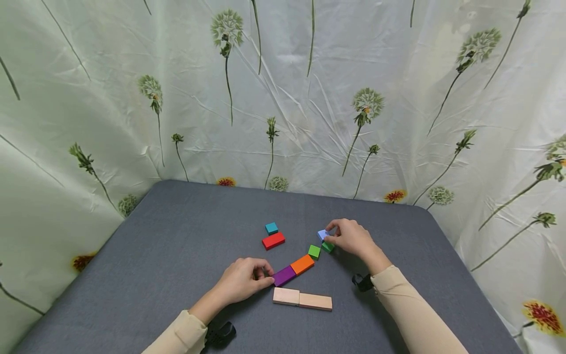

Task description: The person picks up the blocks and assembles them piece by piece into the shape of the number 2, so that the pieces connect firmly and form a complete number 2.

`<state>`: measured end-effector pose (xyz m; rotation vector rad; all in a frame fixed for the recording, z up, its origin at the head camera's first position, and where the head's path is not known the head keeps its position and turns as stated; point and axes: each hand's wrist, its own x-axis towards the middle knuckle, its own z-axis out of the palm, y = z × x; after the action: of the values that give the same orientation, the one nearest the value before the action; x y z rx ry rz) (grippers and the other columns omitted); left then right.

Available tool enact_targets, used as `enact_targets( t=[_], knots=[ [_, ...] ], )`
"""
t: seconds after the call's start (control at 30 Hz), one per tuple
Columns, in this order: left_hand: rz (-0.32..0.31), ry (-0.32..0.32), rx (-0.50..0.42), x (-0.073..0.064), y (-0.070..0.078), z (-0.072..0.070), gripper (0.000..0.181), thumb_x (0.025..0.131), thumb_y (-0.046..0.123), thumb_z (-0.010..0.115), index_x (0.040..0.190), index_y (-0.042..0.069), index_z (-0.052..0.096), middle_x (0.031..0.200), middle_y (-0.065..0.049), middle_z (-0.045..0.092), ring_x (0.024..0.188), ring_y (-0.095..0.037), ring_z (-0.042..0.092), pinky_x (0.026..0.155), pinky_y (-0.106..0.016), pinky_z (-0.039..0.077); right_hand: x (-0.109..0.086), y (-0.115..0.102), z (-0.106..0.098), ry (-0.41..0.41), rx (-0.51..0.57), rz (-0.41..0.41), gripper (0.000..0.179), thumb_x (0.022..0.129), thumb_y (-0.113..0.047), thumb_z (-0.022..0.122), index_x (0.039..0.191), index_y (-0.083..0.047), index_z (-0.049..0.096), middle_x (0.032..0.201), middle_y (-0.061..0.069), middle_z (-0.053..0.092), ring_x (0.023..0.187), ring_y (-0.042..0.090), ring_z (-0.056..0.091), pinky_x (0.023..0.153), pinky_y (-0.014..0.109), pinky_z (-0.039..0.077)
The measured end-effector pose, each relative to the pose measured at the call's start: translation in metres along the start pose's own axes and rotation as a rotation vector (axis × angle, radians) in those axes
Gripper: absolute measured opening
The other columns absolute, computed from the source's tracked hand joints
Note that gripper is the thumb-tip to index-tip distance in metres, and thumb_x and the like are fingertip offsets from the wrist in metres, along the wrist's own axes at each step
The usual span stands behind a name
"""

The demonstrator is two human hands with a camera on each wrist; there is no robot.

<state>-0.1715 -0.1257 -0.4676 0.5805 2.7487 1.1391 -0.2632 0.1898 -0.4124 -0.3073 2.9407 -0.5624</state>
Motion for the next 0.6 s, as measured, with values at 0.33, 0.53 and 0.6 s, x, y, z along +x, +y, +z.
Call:
enact_targets(
  t=[0.33, 0.53, 0.6],
  knots=[
    [0.003, -0.001, 0.004, 0.0001, 0.0002, 0.0007, 0.006, 0.095, 0.027, 0.082, 0.095, 0.026, 0.077, 0.072, 0.014, 0.059, 0.059, -0.001, 0.047, 0.055, -0.023, 0.034, 0.0045, -0.0013, 0.0054, 0.01, -0.018, 0.08, 0.033, 0.096, -0.034, 0.081, 0.12, -0.011, 0.077, 0.098, 0.005, 0.074, 0.072, 0.016, 0.062, 0.062, 0.034, 0.047],
    [0.003, 0.0, 0.002, -0.0003, 0.0007, 0.0007, 0.006, 0.095, 0.027, 0.083, 0.095, 0.026, 0.077, 0.072, 0.014, 0.059, 0.059, -0.001, 0.046, 0.055, -0.023, 0.034, 0.0061, -0.0035, 0.0072, 0.012, -0.022, 0.101, 0.034, 0.096, -0.035, 0.082, 0.119, -0.011, 0.077, 0.099, 0.006, 0.074, 0.071, 0.017, 0.062, 0.062, 0.034, 0.047],
    [0.003, 0.001, 0.003, -0.0004, 0.0008, 0.0007, 0.006, 0.095, 0.026, 0.083, 0.095, 0.026, 0.077, 0.072, 0.014, 0.058, 0.059, -0.001, 0.046, 0.055, -0.022, 0.033, 0.0067, -0.0043, 0.0077, 0.016, -0.024, 0.104, 0.034, 0.095, -0.035, 0.082, 0.118, -0.011, 0.077, 0.098, 0.006, 0.074, 0.071, 0.017, 0.062, 0.061, 0.034, 0.047]
  ],
)
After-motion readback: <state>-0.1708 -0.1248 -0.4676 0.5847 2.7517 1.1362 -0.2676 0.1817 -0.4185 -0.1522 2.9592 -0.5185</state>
